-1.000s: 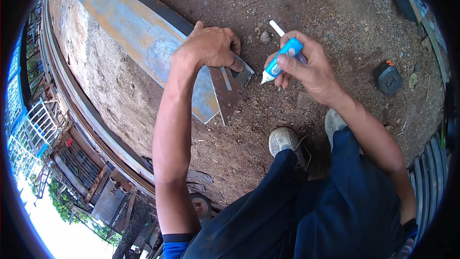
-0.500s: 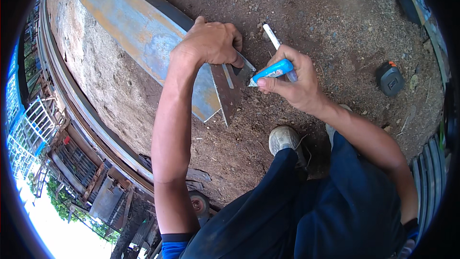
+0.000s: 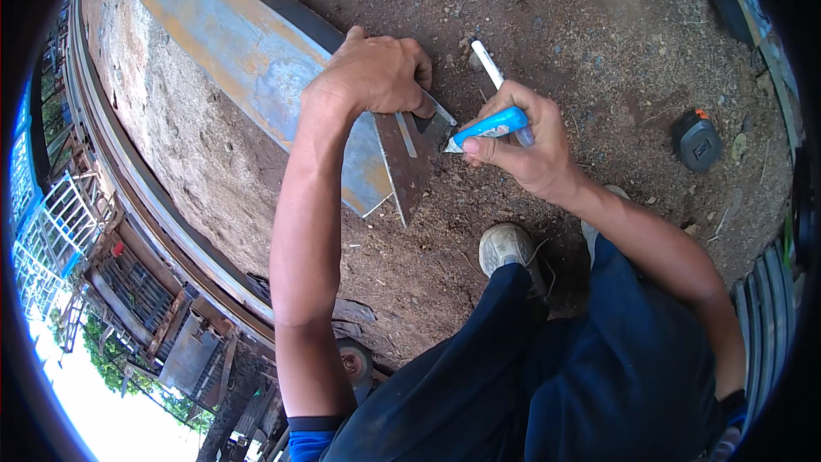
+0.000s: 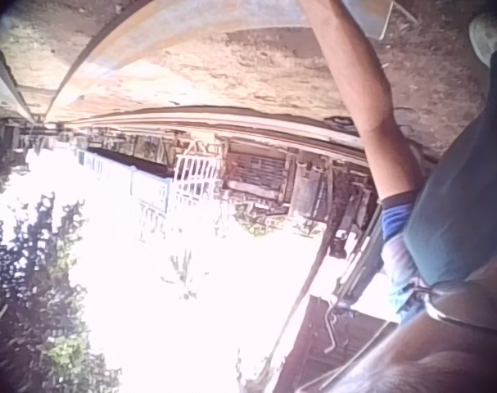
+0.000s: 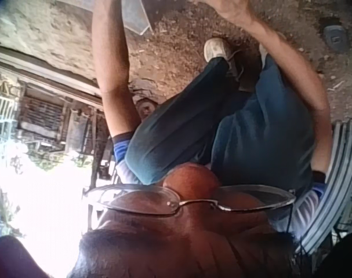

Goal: Marking measurements on steel beams using a speed square and marker.

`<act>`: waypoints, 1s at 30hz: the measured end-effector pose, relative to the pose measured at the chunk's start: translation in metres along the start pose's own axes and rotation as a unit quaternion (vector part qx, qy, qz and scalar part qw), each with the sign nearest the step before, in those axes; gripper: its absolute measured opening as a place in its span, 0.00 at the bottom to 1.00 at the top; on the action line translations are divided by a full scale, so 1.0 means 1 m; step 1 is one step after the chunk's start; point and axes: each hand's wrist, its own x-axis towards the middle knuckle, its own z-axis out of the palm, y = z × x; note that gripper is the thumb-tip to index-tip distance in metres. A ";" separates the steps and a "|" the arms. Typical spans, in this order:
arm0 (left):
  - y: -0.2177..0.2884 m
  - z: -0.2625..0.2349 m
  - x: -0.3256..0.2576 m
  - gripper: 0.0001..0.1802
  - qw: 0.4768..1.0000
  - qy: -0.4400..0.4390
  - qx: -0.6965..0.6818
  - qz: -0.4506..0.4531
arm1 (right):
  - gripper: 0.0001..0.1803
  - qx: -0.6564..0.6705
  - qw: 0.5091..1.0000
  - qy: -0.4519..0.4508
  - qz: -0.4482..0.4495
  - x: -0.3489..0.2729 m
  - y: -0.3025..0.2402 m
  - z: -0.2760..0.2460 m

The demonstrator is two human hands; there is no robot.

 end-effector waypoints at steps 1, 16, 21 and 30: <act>0.001 -0.002 0.000 0.21 1.000 -0.006 0.002 -0.002 | 0.15 0.001 1.000 0.002 0.001 -0.001 -0.001 0.000; 0.001 0.001 0.000 0.21 1.000 0.005 0.001 -0.009 | 0.15 0.012 1.000 0.002 -0.008 0.000 0.001 0.000; 0.001 0.001 0.000 0.20 1.000 0.008 0.004 -0.008 | 0.15 0.008 1.000 0.007 -0.014 -0.001 0.003 0.001; 0.000 0.002 0.000 0.20 1.000 0.006 -0.001 -0.005 | 0.14 0.033 0.998 0.035 0.043 0.003 0.013 -0.008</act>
